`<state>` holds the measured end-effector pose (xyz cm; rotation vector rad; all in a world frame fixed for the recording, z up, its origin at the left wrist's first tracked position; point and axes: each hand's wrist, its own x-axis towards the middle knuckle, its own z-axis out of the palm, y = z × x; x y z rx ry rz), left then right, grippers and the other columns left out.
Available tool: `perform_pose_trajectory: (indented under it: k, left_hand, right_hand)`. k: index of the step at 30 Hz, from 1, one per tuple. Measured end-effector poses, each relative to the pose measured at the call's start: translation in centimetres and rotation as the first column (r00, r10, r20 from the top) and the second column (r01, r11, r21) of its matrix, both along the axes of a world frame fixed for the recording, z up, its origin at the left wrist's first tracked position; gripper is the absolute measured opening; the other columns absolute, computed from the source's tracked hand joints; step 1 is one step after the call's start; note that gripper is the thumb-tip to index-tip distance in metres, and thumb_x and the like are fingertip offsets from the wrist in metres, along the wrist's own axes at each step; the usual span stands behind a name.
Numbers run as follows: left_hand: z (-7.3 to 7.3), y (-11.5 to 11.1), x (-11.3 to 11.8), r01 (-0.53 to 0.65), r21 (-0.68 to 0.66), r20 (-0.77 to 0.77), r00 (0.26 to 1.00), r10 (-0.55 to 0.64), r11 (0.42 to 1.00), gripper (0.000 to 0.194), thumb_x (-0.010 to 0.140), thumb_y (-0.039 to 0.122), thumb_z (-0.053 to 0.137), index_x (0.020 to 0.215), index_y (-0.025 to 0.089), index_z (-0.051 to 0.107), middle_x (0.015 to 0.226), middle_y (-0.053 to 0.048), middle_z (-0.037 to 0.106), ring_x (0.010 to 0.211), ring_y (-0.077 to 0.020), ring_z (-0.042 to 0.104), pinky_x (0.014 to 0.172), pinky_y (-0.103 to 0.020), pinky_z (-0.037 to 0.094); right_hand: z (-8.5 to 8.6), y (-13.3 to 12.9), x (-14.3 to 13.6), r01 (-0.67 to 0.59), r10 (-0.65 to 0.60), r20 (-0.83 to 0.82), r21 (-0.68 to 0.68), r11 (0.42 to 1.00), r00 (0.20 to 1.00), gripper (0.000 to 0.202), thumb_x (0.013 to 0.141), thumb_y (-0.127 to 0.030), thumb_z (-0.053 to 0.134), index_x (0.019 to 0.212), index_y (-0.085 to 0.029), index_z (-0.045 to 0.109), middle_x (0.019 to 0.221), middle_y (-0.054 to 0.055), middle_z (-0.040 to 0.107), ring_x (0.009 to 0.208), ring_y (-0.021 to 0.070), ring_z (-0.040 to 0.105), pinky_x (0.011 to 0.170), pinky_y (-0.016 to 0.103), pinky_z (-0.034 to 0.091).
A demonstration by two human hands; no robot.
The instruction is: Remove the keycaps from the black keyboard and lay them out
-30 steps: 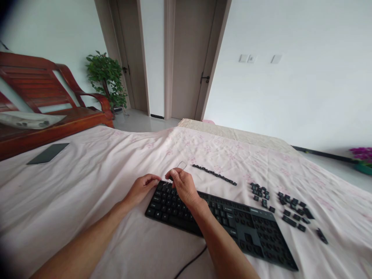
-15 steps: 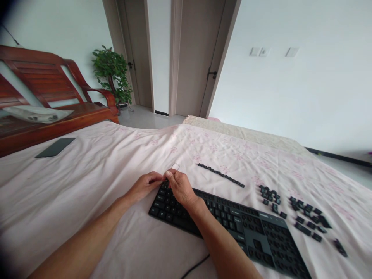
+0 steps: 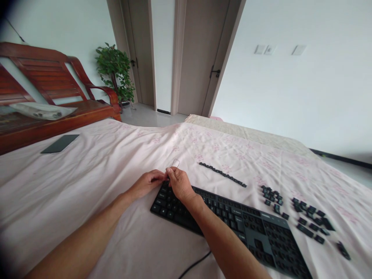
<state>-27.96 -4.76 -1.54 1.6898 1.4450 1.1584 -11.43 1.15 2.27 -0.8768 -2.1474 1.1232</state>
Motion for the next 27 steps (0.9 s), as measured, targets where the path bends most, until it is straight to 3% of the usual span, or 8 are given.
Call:
perform_pose_trajectory:
  k: [8,11,16,21,27]
  left_hand:
    - [0.6,-0.2,-0.3,0.091,-0.035,-0.013,0.996,-0.091,0.995,0.022,0.085,0.032,0.052,0.088,0.021,0.072,0.105,-0.005,0.065,0.096,-0.0195,0.06,0.084,-0.026,0.047]
    - [0.5,-0.2,-0.3,0.087,-0.034,-0.028,0.996,-0.088,0.996,0.022,0.085,0.029,0.052,0.092,0.022,0.072,0.106,-0.005,0.064,0.098,-0.0193,0.06,0.085,-0.025,0.046]
    - [0.7,-0.2,-0.3,0.07,-0.021,-0.053,0.996,-0.071,0.997,0.022,0.084,0.027,0.054,0.099,0.021,0.069,0.102,-0.006,0.065,0.096,-0.0197,0.059,0.085,-0.027,0.046]
    - [0.3,-0.2,-0.4,0.073,-0.035,-0.048,0.996,-0.074,0.997,0.02,0.085,0.028,0.054,0.098,0.019,0.066,0.1,-0.005,0.063,0.093,-0.0178,0.059,0.082,-0.025,0.046]
    - [-0.3,0.0,-0.6,0.121,-0.029,-0.056,0.991,-0.123,0.992,0.018,0.085,0.03,0.054,0.094,0.02,0.066,0.097,-0.003,0.06,0.087,-0.0163,0.058,0.079,-0.025,0.046]
  right_hand:
    - [0.0,-0.9,0.7,-0.116,0.12,-0.014,0.142,0.983,0.993,0.047,0.096,-0.049,0.033,0.083,-0.019,0.067,0.063,0.0,0.055,0.062,0.0128,0.054,0.066,0.024,0.043]
    - [-0.4,-1.0,0.8,-0.072,0.085,-0.069,0.172,0.982,0.994,0.047,0.096,-0.049,0.034,0.081,-0.018,0.066,0.07,0.002,0.058,0.068,0.0138,0.056,0.07,0.025,0.043]
    - [-1.3,-0.7,1.0,0.033,-0.019,-0.097,0.152,0.988,0.995,0.05,0.097,-0.049,0.03,0.084,-0.017,0.067,0.06,0.0,0.053,0.058,0.0127,0.053,0.062,0.024,0.042]
    - [-1.3,-0.4,0.7,-0.029,0.047,-0.083,0.204,0.978,0.995,0.047,0.097,-0.046,0.033,0.081,-0.018,0.066,0.066,0.001,0.056,0.062,0.0123,0.055,0.067,0.023,0.043]
    - [-0.1,-0.5,0.1,-0.132,0.125,0.042,0.291,0.948,0.991,0.045,0.098,-0.044,0.029,0.077,-0.019,0.06,0.072,0.001,0.059,0.067,0.0125,0.055,0.068,0.023,0.042]
